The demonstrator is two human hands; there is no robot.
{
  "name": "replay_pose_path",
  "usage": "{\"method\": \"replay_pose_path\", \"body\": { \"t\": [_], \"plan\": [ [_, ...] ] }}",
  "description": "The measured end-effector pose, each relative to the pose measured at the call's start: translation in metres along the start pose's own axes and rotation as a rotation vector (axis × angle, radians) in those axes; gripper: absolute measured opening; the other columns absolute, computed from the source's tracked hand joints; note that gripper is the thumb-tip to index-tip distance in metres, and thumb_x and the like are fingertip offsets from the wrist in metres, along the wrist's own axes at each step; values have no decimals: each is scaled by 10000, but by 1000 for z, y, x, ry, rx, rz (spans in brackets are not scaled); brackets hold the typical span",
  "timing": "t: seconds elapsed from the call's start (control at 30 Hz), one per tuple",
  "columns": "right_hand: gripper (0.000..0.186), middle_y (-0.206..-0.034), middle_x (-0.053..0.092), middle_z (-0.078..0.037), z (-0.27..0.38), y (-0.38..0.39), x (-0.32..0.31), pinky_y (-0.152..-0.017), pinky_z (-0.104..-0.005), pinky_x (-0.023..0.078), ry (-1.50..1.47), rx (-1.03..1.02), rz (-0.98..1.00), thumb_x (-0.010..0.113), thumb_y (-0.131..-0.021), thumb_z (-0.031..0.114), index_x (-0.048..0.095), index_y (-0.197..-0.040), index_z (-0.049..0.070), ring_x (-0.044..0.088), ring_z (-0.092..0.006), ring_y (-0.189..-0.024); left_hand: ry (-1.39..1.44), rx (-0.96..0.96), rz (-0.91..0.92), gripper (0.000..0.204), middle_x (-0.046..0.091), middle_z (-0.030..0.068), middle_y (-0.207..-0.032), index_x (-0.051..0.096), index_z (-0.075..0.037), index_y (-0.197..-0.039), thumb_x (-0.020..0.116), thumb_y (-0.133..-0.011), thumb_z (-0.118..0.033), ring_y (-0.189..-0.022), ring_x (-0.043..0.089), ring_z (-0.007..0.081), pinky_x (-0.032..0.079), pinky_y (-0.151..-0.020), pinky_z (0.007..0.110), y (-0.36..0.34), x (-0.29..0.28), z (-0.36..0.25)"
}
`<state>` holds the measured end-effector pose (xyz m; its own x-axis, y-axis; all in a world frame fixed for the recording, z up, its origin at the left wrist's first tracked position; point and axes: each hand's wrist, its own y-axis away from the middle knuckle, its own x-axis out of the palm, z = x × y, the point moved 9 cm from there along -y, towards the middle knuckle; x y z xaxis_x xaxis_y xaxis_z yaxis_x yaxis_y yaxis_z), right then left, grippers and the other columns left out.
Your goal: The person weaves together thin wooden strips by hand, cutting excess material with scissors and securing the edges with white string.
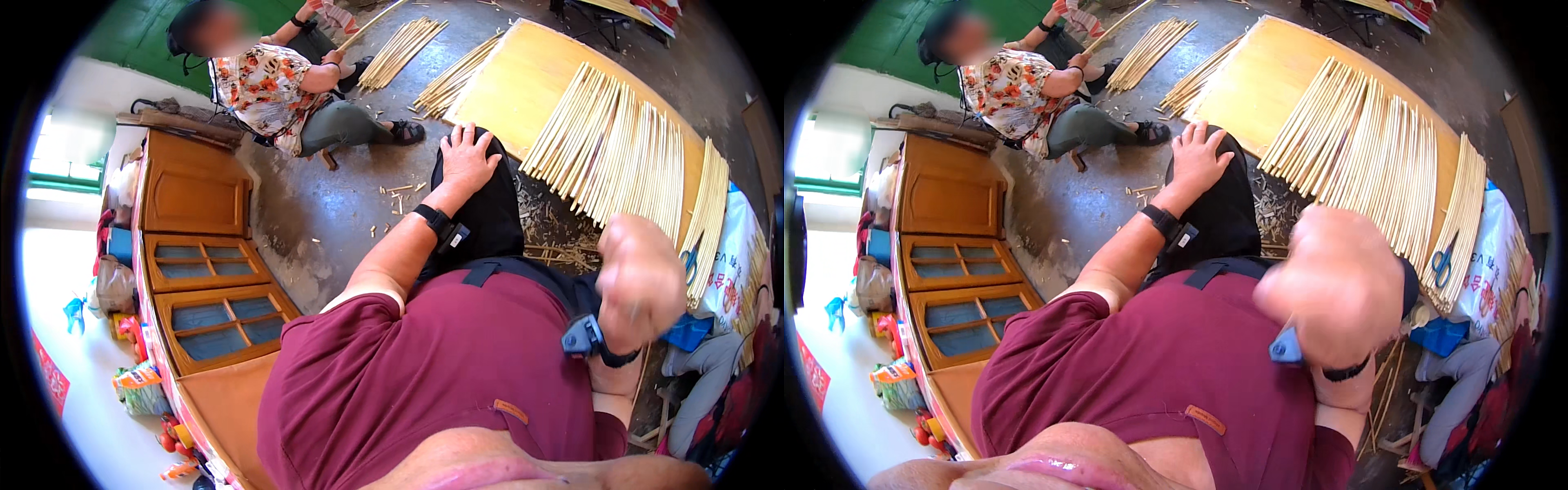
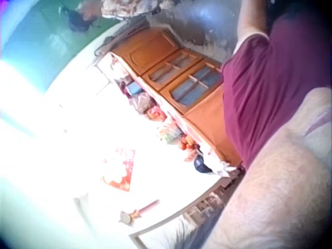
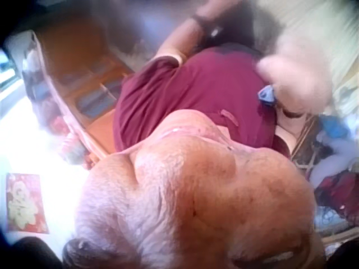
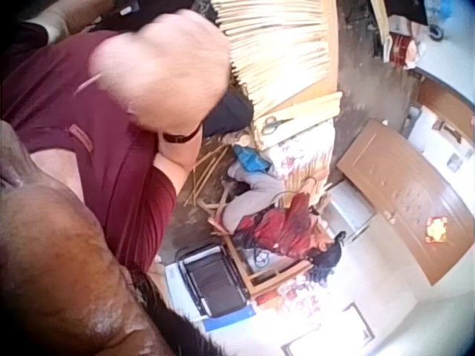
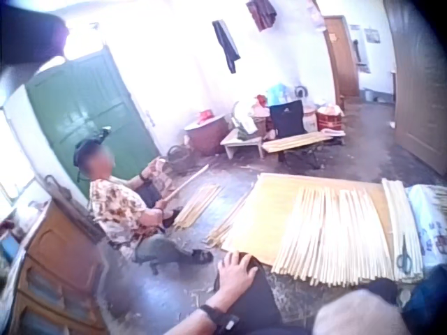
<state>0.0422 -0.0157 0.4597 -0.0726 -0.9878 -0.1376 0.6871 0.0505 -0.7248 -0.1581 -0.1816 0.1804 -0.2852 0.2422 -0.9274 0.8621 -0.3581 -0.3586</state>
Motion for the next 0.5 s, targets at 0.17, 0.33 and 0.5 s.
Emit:
{"method": "replay_pose_path", "body": {
  "t": [0.17,0.33,0.5],
  "plan": [
    [93,-803,563,32,-135,29,-22,-514,-169,336,37,636,-325,562,-878,93,638,-869,41,470,-17,-660,45,6,10,432,495,114,-1231,599,-181,-1115,647,-756,-416,-1182,414,336,342,-912,538,-16,12,-14],
    [162,-582,496,36,-168,62,-26,-464,-187,321,-270,804,-327,544,-911,134,645,-842,29,422,-20,-504,-62,3,74,500,405,147,-1385,559,-188,-1222,609,-796,-445,-1278,344,358,314,-976,568,-4,30,-18],
    [168,-569,461,49,-164,79,-69,-454,-186,311,-35,771,-381,530,-928,142,642,-893,23,413,-23,-501,-141,75,107,482,451,135,-1327,569,-217,-1198,578,-807,-498,-1260,367,344,309,-983,572,-16,44,-37]
  ]
}}
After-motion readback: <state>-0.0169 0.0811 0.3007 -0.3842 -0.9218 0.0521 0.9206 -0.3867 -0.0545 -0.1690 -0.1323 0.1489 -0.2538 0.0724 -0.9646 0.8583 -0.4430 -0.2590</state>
